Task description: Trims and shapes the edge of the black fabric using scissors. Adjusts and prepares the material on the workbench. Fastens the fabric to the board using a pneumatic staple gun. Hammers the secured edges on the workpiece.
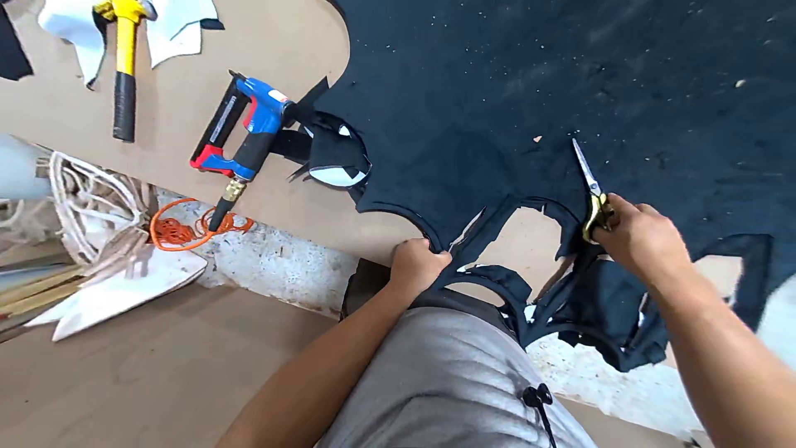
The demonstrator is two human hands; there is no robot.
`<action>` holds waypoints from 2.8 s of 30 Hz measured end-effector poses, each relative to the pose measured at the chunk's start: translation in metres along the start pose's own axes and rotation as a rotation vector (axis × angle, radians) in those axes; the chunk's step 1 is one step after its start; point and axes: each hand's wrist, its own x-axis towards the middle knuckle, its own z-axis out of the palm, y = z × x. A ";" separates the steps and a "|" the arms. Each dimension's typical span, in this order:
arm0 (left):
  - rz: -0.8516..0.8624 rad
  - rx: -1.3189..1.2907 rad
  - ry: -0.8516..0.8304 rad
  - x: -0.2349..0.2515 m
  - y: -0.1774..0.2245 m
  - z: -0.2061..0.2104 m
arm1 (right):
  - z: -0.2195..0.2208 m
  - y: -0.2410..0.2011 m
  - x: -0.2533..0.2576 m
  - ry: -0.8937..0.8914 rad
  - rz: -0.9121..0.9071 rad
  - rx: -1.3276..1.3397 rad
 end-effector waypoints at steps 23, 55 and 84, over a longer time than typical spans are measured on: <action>-0.097 -0.860 -0.341 0.012 -0.043 0.004 | 0.083 -0.187 -0.063 -0.272 -0.257 0.215; -0.082 -0.912 -0.365 0.020 -0.047 0.006 | 0.080 -0.193 -0.048 -0.419 -0.202 0.195; 0.041 -0.023 0.125 0.006 -0.002 0.017 | 0.022 -0.011 -0.020 0.210 0.126 0.080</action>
